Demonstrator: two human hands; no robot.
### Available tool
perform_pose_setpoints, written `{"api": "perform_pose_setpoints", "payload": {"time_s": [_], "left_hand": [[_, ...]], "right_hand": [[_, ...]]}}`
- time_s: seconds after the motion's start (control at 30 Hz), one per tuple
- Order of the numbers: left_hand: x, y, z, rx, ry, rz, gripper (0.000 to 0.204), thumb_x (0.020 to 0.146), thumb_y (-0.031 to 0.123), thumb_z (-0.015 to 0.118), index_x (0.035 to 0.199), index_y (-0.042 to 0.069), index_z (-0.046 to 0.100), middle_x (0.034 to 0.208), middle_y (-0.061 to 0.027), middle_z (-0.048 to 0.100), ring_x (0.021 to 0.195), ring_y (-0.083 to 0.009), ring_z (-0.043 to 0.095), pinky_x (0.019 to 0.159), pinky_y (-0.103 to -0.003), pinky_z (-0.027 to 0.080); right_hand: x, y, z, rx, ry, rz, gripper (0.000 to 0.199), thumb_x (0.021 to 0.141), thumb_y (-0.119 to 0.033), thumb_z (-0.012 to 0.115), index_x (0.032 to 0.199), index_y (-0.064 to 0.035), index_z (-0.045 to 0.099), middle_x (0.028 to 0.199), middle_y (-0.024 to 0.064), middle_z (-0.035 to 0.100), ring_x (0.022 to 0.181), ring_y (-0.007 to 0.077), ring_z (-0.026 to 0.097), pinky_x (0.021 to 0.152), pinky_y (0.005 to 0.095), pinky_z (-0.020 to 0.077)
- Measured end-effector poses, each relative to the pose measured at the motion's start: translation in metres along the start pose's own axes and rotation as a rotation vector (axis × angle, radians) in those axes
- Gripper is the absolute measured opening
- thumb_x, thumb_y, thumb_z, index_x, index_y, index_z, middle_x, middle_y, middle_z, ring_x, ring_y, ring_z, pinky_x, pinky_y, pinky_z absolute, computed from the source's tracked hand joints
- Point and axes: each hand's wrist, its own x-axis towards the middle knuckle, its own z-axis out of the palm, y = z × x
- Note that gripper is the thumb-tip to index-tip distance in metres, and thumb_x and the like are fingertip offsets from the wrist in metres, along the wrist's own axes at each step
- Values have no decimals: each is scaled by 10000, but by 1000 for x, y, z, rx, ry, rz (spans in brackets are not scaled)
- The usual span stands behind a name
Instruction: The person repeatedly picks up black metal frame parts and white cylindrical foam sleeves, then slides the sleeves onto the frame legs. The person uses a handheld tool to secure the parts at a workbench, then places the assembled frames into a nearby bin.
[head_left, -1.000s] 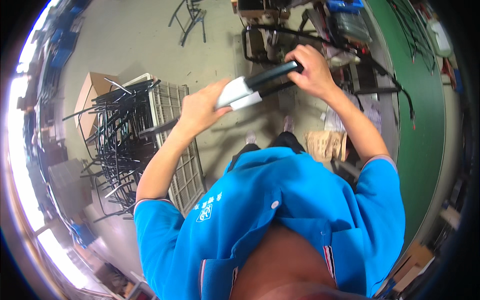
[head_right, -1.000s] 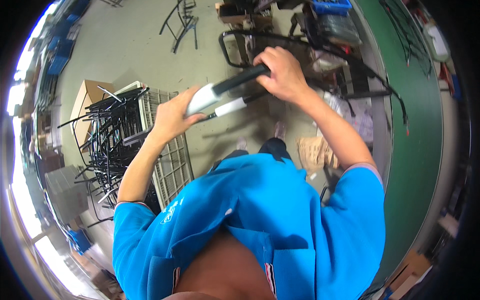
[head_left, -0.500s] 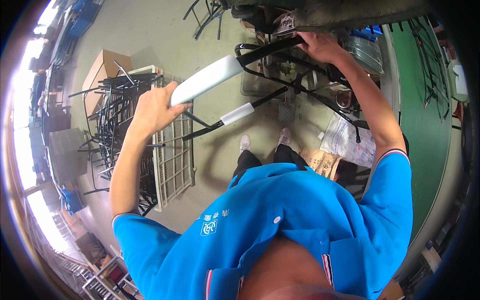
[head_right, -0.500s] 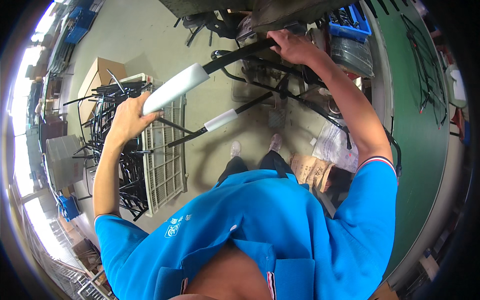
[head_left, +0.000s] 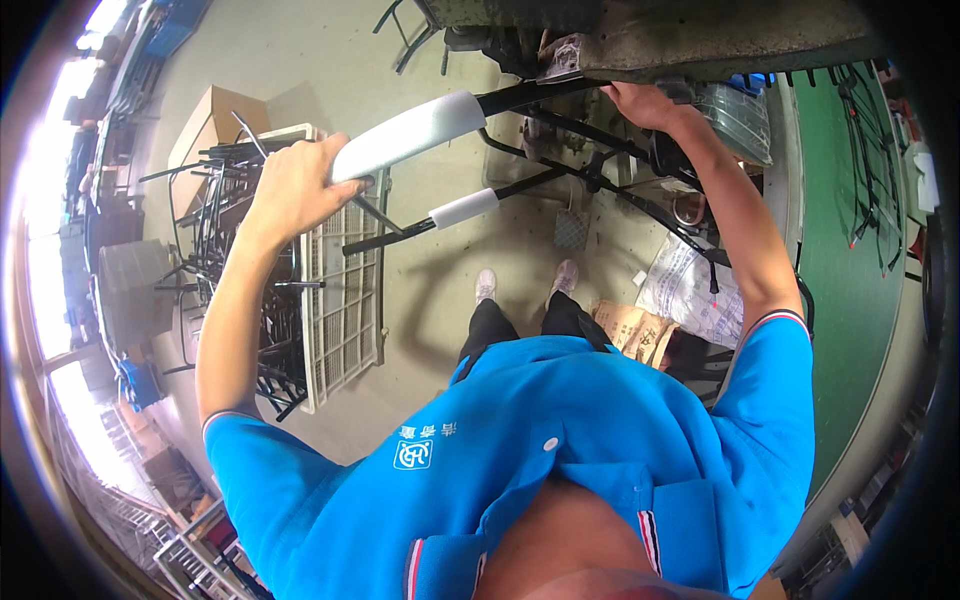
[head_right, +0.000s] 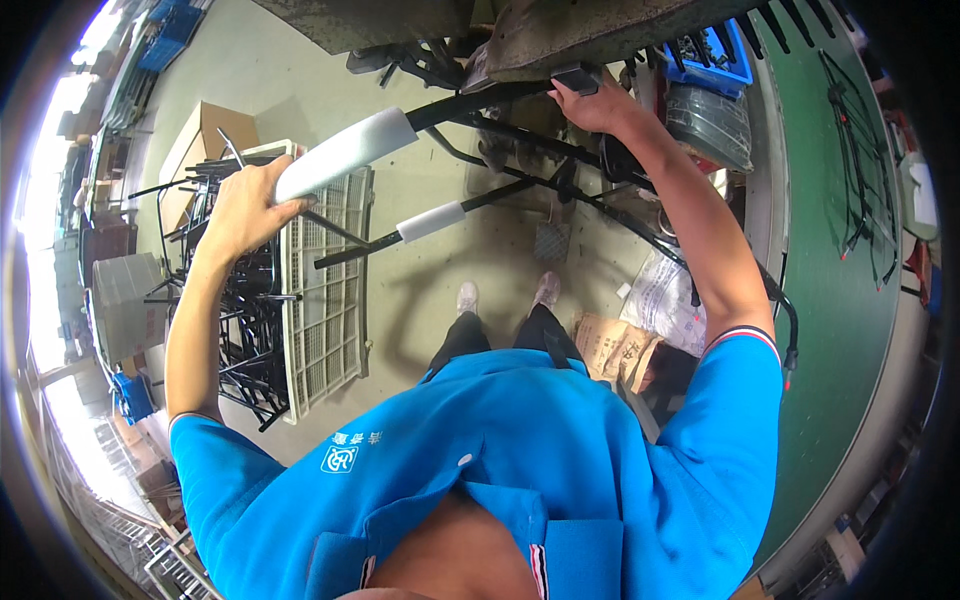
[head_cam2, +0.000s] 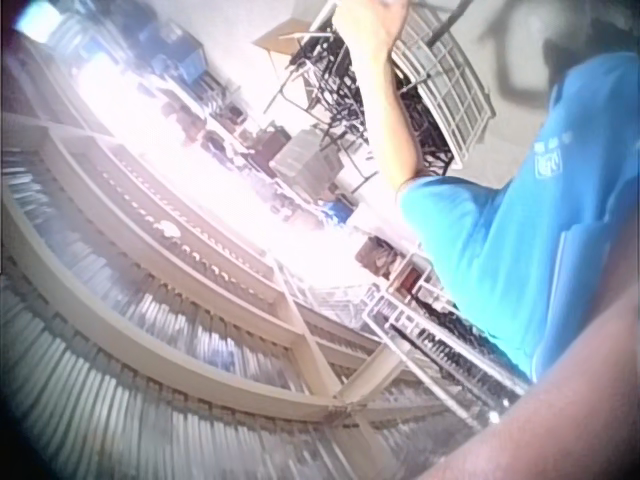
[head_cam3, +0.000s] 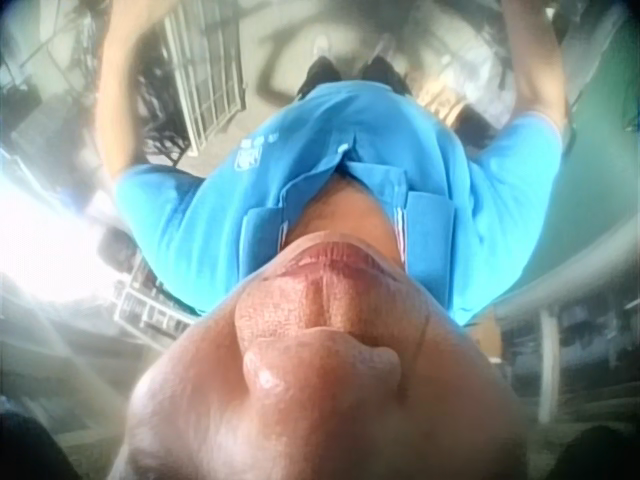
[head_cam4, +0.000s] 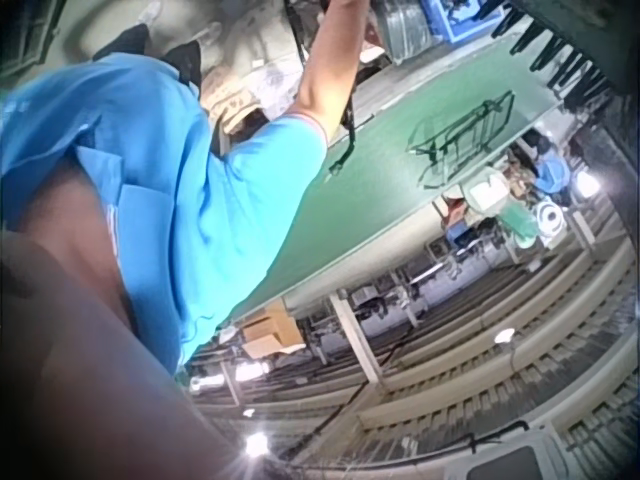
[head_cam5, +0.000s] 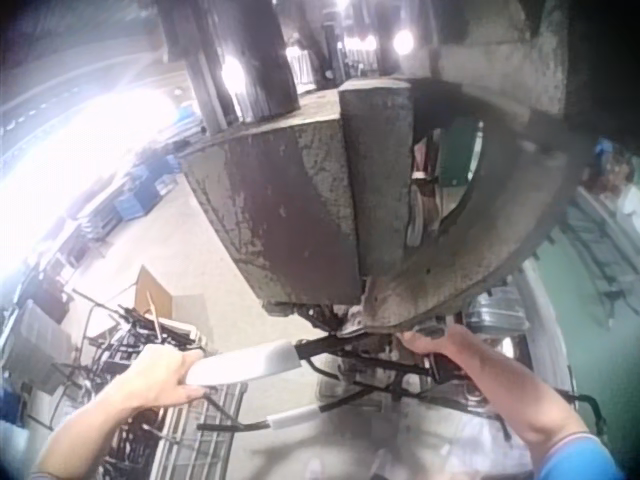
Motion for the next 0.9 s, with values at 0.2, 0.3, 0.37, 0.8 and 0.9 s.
{"api": "perform_pose_setpoints", "payload": {"time_s": [0.2,0.3,0.37,0.8,0.9], "left_hand": [[5,1,3,-25,-17,3,327,725,327,665,852,46,556,696,-171,604,737,-373,604,674,-451,470],[5,-4,20,-78,-27,25,340,748,360,650,863,54,554,695,-173,613,728,-377,611,672,-450,480],[10,-10,36,-85,-37,3,351,736,343,682,869,51,540,717,-183,625,716,-373,620,664,-445,482],[66,16,57,-58,211,258,601,783,490,588,1238,126,444,809,-212,635,780,-374,623,698,-465,486],[77,23,49,-98,-23,150,527,819,411,575,1244,135,430,809,-225,633,794,-411,611,718,-480,484]], "right_hand": [[8,15,3,27,-27,42,243,853,-273,533,1010,-99,594,1038,135,616,1001,348,542,879,399,438],[10,-2,-16,40,-67,-14,276,841,-295,540,1028,-99,594,1053,131,614,1034,359,522,905,392,429],[14,5,-18,-55,-31,-58,298,836,-295,543,1043,-86,587,1050,140,612,1045,365,516,913,398,424],[-122,63,-60,171,-235,387,443,735,-352,707,1080,-96,601,845,156,649,846,330,633,730,371,482],[-121,51,-71,329,-236,465,332,764,-348,682,915,-57,634,672,147,619,651,307,635,596,382,464]]}}
